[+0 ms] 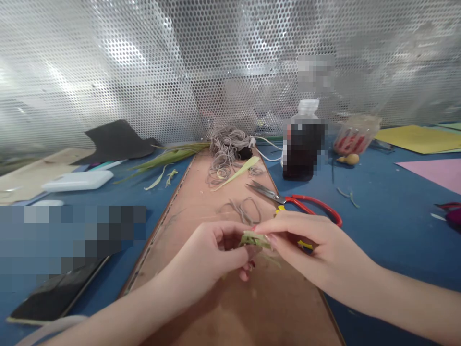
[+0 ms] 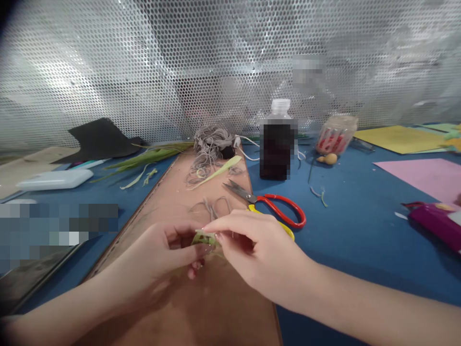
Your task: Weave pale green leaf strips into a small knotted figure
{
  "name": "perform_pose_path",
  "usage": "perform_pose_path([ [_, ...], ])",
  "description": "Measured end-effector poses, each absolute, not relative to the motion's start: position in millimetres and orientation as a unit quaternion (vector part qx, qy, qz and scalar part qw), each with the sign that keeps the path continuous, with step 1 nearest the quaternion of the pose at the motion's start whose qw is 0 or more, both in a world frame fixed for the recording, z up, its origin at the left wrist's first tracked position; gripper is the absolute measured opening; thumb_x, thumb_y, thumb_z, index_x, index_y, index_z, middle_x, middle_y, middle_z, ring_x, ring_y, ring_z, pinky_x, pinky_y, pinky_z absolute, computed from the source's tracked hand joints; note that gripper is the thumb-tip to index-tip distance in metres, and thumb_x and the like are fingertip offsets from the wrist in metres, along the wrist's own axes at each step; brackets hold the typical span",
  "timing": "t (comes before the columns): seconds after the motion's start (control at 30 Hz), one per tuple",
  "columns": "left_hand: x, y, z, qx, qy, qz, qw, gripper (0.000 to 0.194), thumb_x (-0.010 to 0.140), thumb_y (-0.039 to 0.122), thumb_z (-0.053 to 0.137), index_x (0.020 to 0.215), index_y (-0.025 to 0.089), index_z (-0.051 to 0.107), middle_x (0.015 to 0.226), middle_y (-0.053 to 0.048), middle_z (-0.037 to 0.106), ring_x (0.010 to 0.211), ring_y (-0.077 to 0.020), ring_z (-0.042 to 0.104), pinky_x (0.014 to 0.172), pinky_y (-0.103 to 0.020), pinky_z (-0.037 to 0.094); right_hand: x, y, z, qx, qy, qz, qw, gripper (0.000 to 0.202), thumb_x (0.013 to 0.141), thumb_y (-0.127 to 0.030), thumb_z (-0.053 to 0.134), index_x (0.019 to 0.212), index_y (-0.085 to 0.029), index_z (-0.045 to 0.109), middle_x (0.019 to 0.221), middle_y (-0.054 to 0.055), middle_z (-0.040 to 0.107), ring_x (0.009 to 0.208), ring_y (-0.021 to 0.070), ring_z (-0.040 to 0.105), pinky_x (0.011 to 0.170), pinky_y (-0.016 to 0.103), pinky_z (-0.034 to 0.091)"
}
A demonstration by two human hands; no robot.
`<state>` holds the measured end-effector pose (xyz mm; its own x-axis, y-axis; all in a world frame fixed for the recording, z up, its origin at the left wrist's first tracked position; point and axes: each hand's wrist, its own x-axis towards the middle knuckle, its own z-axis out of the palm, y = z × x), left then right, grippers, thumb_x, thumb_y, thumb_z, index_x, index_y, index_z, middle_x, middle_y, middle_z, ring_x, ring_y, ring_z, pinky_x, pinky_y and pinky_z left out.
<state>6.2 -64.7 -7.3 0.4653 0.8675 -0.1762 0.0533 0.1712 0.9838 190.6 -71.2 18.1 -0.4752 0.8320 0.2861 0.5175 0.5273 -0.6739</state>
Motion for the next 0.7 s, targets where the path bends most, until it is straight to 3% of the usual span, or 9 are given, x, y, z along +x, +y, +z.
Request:
perform_pose_path([
  [0.27,6.4,-64.2,-6.0,0.563,0.409,0.314,0.646,0.026,0.072,0.004,0.053,0.086,0.020,0.068,0.061,0.005,0.060,0.052,-0.0053,0.055,0.052,-0.015,0.046,197.8,-68.2,13.7,-0.364,-0.838,0.273,0.300,0.030,0.082,-0.008,0.039,0.099,-0.022,0.059,0.090,0.001,0.062,0.080,0.0129,0.058,0.073,0.025,0.048],
  [0.47,6.1,-63.9,-6.7,0.562,0.411,0.320,0.642,0.031,0.071,0.003,0.054,0.094,0.021,0.067,0.063,0.004,0.062,0.051,-0.0049,0.055,0.052,-0.014,0.047,197.0,-65.1,11.6,-0.328,-0.852,0.239,0.331,0.032,0.075,-0.004,0.047,0.102,-0.019,0.058,0.087,0.002,0.061,0.075,0.0108,0.056,0.068,0.022,0.047],
  [0.7,5.5,-65.1,-10.5,0.557,0.412,0.336,0.638,0.026,0.073,0.012,0.059,0.096,0.022,0.066,0.064,0.003,0.061,0.053,-0.0061,0.056,0.053,-0.016,0.047,192.9,-66.6,12.2,-0.335,-0.849,0.201,0.356,0.013,0.079,-0.012,0.053,0.082,-0.018,0.063,0.072,0.001,0.058,0.060,0.0079,0.050,0.055,0.019,0.042],
])
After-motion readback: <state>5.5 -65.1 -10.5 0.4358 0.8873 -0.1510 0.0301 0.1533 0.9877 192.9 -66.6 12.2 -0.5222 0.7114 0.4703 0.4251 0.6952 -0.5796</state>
